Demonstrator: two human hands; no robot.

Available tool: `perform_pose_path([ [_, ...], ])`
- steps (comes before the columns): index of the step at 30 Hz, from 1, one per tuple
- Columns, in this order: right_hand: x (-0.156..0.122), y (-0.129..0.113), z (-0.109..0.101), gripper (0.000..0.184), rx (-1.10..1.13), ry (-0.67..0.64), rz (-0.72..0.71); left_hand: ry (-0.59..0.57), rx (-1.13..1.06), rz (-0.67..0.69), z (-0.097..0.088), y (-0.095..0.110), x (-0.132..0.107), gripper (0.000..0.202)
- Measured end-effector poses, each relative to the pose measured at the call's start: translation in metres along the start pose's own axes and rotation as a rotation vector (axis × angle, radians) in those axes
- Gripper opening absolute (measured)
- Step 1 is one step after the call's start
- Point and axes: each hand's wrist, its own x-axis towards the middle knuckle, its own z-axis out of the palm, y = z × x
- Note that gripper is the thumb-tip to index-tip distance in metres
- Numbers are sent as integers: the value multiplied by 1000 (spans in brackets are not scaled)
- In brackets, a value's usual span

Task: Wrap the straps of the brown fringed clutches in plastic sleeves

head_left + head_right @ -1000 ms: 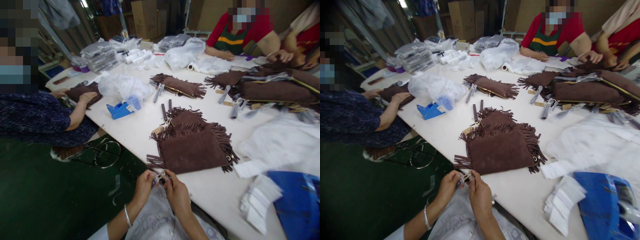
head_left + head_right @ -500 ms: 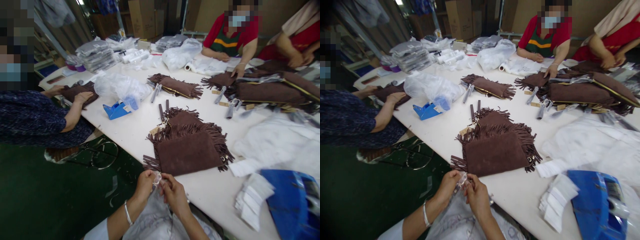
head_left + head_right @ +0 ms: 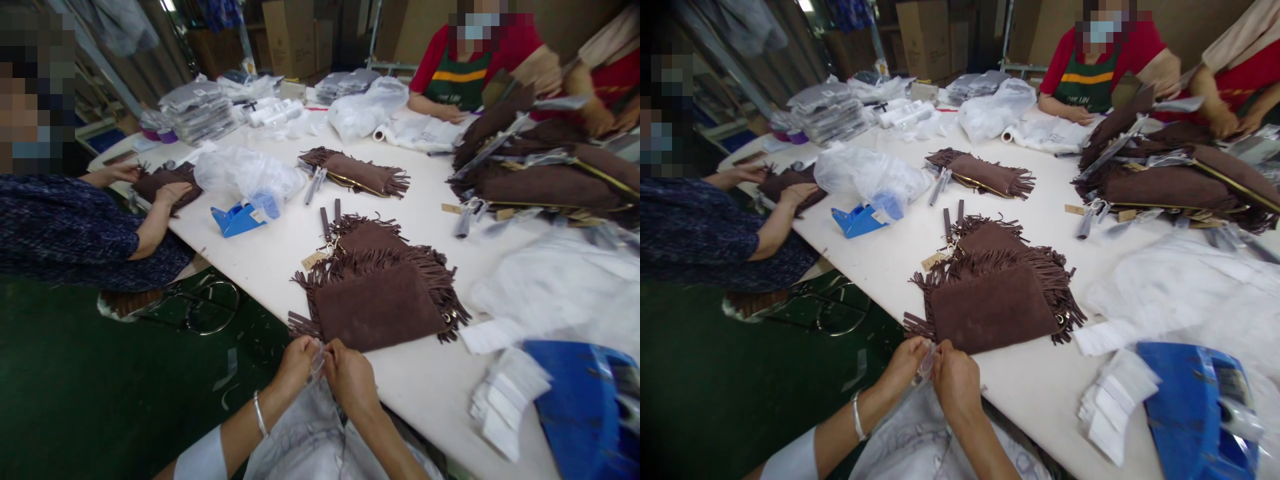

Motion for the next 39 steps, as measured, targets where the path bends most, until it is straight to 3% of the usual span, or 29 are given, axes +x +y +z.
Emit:
perform_pose_path([
  [4, 3, -2, -3, 19, -48, 0, -16, -25, -183, -118, -16, -1, -18, 39],
  [7, 1, -1, 2, 19, -41, 47, -49, -118, -277, -229, -26, 0, -28, 36],
  [13, -2, -2, 12, 16, -89, 107, -41, -298, -258, -280, -39, 12, -31, 32],
  [17, -1, -7, 12, 8, -219, 70, -38, -343, -296, -338, -36, 12, -22, 25],
  [24, 4, -10, 9, 8, -260, 68, -27, -260, -373, -372, -19, 0, -8, 22],
  [27, -8, -6, 10, 5, -162, 120, -1, -238, -378, -333, -17, -4, -7, 22],
  [30, -29, -1, 18, 17, 54, 159, 10, -200, -344, -296, -16, -8, -10, 24],
  [34, -46, 0, 44, 25, 476, 142, 35, -66, -246, -209, -12, -10, -15, 25],
  [39, -40, -3, 73, 26, 832, 135, 156, 17, -167, -153, -9, -11, -18, 29],
])
